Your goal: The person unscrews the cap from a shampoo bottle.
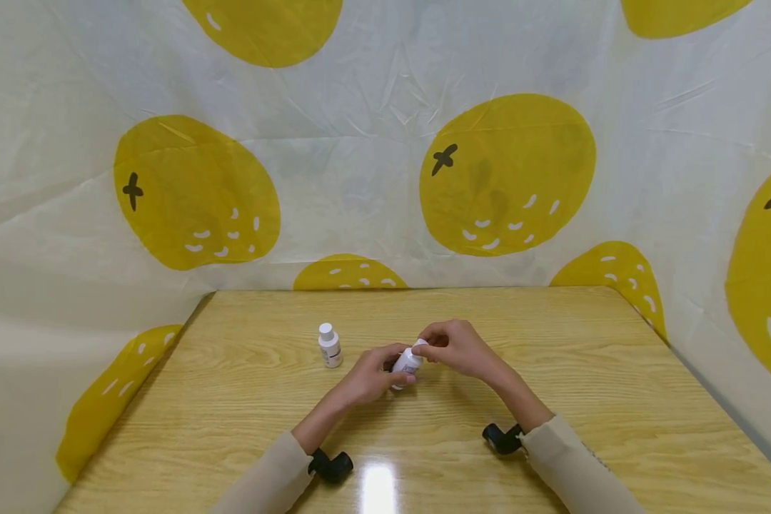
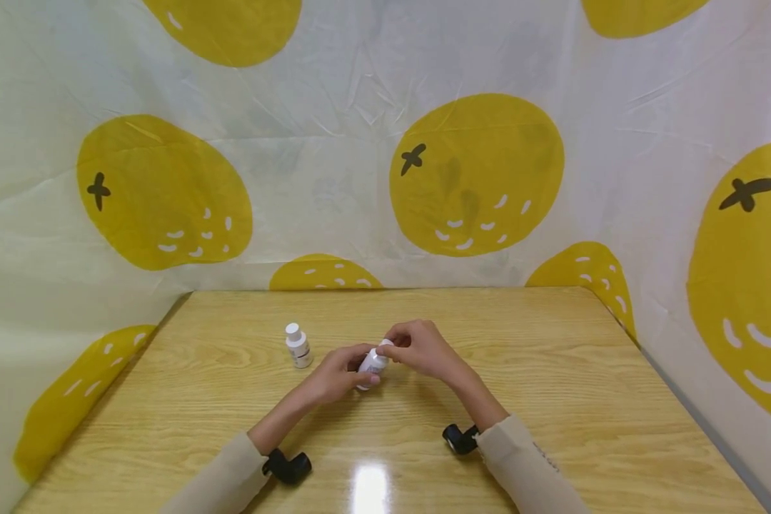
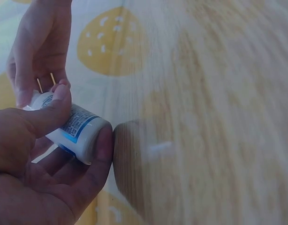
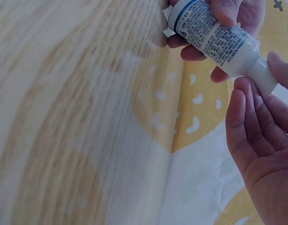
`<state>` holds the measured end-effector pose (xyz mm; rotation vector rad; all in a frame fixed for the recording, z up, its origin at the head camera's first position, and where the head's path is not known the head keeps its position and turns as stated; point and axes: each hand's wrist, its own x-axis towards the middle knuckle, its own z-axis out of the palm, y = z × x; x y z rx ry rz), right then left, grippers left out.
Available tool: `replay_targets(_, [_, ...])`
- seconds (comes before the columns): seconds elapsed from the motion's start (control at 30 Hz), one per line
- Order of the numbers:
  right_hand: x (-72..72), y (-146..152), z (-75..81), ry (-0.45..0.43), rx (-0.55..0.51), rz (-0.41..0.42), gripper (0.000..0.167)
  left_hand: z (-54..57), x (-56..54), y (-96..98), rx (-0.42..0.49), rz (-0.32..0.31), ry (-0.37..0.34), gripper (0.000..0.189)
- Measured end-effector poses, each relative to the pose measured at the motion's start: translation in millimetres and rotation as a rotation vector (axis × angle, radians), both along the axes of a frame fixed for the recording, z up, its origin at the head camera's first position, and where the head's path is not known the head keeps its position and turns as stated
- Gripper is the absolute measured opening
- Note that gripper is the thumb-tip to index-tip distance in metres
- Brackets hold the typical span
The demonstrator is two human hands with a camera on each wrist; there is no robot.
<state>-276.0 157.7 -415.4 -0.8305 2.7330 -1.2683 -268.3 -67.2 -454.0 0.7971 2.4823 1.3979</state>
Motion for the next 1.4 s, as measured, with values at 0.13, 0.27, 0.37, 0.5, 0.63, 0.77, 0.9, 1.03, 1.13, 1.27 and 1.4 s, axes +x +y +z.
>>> replay_targets(0.13, [-1.1,0.5,-0.1,0.034,0.006,0.021,0.023,-0.4,-0.5,-0.3,-0.006,-0.003,0.007,0.041])
replay_targets(0.27, [-1.8,0.5,-0.1,0.055,0.006,0.041,0.02,-1.0,-0.9,-1.4,-0.009,-0.014,0.021,0.042])
replay_targets(0.37, [-1.5,1.0,0.9,0.068,0.01,0.047,0.019,-1.6,-1.8,-1.4,-0.002,-0.025,0.028,0.042])
replay_targets(0.5, [-1.1,1.8,2.5,0.093,0.02,0.05,0.017,-1.9,-2.5,-1.2,0.003,-0.03,0.022,0.041])
replay_targets(0.63, [-0.9,2.1,3.5,0.141,0.031,0.062,0.015,-1.9,-2.4,-1.5,0.007,-0.03,0.018,0.04])
replay_targets(0.77, [0.3,1.9,4.0,0.157,0.034,0.066,0.017,-2.2,-1.7,-1.7,0.016,-0.03,0.016,0.041])
replay_targets(0.9, [1.5,1.7,3.9,0.118,0.042,0.036,0.02,-1.7,-0.4,-1.1,0.012,-0.023,0.01,0.042])
replay_targets(1.03, [1.3,1.7,3.0,0.08,0.047,-0.002,0.026,-1.9,0.4,-1.0,0.013,-0.011,-0.007,0.042])
replay_targets(1.13, [1.3,2.1,3.6,0.046,0.03,-0.015,0.026,-1.2,0.6,-1.2,0.023,-0.009,-0.024,0.042])
replay_targets(1.27, [1.9,2.1,4.8,0.016,-0.001,-0.004,0.022,-0.5,0.2,-1.2,0.024,-0.008,-0.03,0.04])
replay_targets(1.4, [1.8,1.2,3.8,0.018,-0.015,0.009,0.021,-0.4,-1.5,-2.0,0.012,-0.006,-0.03,0.038])
